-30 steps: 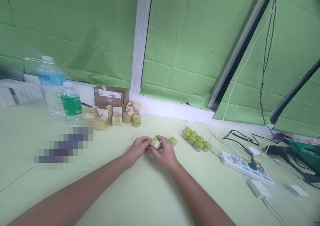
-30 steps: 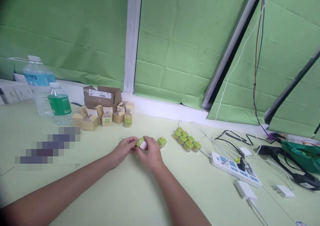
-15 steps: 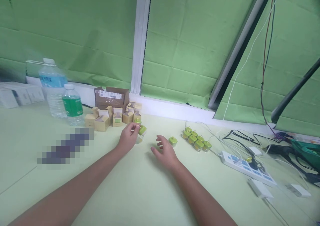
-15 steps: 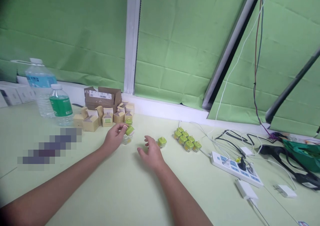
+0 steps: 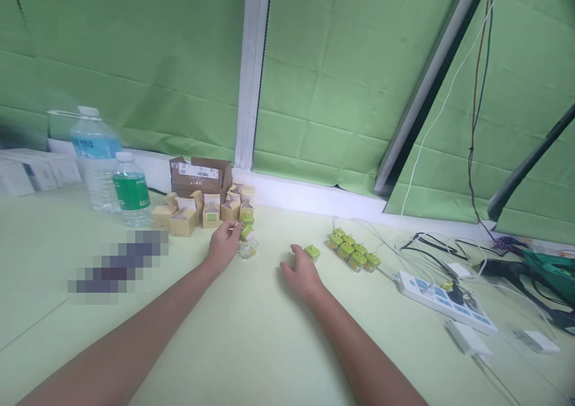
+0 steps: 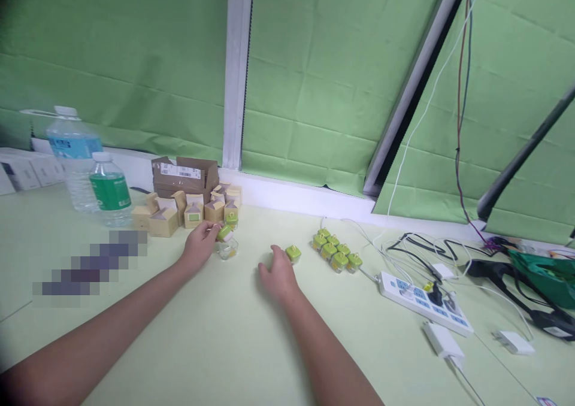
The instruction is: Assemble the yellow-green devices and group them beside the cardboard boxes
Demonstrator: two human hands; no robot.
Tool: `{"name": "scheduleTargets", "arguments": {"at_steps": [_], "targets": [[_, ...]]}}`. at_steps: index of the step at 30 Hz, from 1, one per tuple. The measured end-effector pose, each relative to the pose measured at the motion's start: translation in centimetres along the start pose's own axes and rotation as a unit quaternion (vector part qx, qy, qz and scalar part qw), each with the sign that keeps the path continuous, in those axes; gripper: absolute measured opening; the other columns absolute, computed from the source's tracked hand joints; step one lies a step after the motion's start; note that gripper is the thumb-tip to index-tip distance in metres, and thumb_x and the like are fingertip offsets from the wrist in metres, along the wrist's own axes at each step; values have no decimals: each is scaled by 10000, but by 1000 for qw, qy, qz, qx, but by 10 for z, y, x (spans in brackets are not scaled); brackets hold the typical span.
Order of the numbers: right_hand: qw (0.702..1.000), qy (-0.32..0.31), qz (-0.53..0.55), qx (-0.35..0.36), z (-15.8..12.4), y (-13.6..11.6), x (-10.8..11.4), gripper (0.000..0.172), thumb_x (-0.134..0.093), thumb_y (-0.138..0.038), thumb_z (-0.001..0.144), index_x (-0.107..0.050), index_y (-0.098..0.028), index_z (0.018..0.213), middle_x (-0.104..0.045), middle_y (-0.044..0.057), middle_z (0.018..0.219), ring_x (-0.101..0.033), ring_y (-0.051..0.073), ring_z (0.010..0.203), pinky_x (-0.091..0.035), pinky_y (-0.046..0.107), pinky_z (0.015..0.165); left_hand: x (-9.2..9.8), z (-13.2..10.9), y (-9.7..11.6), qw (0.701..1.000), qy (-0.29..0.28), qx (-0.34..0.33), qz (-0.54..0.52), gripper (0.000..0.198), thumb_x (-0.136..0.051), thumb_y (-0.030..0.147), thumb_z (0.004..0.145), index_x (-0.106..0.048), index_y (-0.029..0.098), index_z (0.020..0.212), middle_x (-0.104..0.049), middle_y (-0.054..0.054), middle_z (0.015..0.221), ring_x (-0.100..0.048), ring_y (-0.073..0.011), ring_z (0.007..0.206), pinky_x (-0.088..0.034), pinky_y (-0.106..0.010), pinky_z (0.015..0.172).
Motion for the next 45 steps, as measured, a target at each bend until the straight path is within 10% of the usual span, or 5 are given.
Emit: {"name": "scheduleTargets", "arguments": {"at_steps": [27, 36, 45], "targets": [[1000, 9, -24, -9, 1, 5, 0, 570, -585, -313, 834, -495, -126, 1365, -574, 191, 1305, -502, 339, 1250, -393, 463, 1039, 1, -17, 11, 935, -186, -167, 253, 275, -538, 466, 862, -629, 243, 993, -677, -68, 1051, -616, -276, 960, -457, -344, 801], [1000, 19, -22, 6, 0, 2, 3, 532, -573, -291, 846, -518, -118, 1347, -569, 186, 1306, -510, 327, 1237, -396, 456, 1041, 15, 21, -21, 931, -86, -186, 303, 315, -524, 379, 837, -698, 193, 1023, -638, -138, 1130, -535, -348, 1132, -407, -457, 1032], [963, 263, -39, 45, 13, 8, 44, 461, -485, -266, 877, -535, -122, 1312, -563, 181, 1266, -465, 319, 1236, -339, 471, 1084, 18, 59, -22, 928, -72, -163, 326, 465, -554, 293, 768, -607, 145, 1206, -619, -187, 1229, -538, -372, 1182, -406, -486, 1035]]}}
Point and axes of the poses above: each hand's wrist, its own z-axis towards the middle knuckle, its own x-axis out of the back of the hand, y = z × x, the point moved 1 cm from there along z, towards the middle knuckle
